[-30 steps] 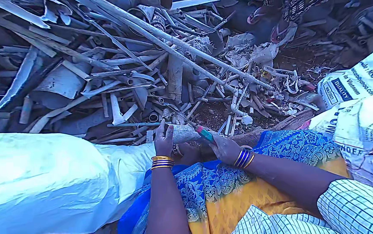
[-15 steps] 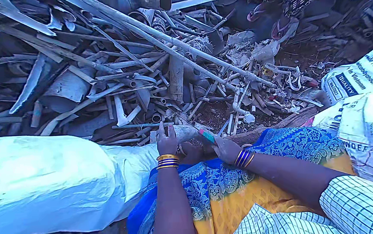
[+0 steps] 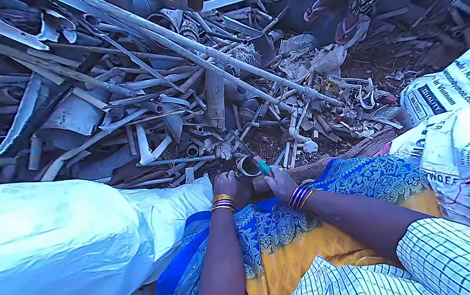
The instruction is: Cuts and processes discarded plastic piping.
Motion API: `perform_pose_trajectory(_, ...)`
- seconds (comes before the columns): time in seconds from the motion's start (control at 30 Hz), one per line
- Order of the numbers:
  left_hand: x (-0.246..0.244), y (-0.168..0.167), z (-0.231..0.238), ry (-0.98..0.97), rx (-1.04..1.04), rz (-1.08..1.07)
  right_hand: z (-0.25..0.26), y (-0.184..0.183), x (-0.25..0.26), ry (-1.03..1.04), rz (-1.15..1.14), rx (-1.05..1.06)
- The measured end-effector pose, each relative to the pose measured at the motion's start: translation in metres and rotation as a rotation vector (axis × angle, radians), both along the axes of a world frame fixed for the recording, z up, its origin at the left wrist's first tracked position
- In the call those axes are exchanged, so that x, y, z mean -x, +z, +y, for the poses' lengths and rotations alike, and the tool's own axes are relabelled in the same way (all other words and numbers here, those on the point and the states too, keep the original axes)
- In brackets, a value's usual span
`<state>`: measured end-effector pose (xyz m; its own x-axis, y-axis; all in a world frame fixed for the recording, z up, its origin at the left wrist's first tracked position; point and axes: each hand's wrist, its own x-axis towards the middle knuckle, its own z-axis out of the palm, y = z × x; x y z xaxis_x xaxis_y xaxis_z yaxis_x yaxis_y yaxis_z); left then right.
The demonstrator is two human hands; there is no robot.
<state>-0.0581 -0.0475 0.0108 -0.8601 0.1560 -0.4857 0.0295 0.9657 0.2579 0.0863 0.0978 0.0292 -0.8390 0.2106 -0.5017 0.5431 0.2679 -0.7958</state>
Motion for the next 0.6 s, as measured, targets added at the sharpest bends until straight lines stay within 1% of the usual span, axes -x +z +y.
perform_pose_trajectory(0.1,-0.001,-0.011,0.000,-0.053,-0.028,0.056,0.017,-0.002,0.010,-0.110,-0.015,0.021)
perform_pose_trajectory(0.17,-0.007,-0.009,0.008,-0.186,-0.080,0.064,0.022,-0.010,0.012,-0.154,-0.108,0.068)
perform_pose_trajectory(0.2,-0.013,-0.006,0.014,-0.258,-0.100,0.014,0.021,-0.015,0.012,-0.173,-0.163,0.099)
perform_pose_trajectory(0.27,-0.027,-0.004,0.027,-0.344,-0.105,-0.159,0.018,-0.021,0.011,-0.196,-0.199,0.148)
perform_pose_trajectory(0.33,-0.040,-0.016,0.035,-0.381,-0.088,-0.261,0.015,-0.024,0.012,-0.202,-0.187,0.199)
perform_pose_trajectory(0.37,-0.045,-0.021,0.039,-0.385,-0.037,-0.260,0.014,-0.025,0.012,-0.195,-0.185,0.220)
perform_pose_trajectory(0.43,-0.051,-0.018,0.045,-0.353,0.047,-0.255,0.013,-0.026,0.014,-0.206,-0.186,0.267)
perform_pose_trajectory(0.53,-0.048,-0.006,0.050,-0.266,0.039,-0.253,0.015,-0.030,0.018,-0.302,-0.127,0.385)
perform_pose_trajectory(0.6,-0.040,-0.003,0.046,-0.184,-0.010,-0.142,0.016,-0.029,0.020,-0.325,-0.089,0.420)
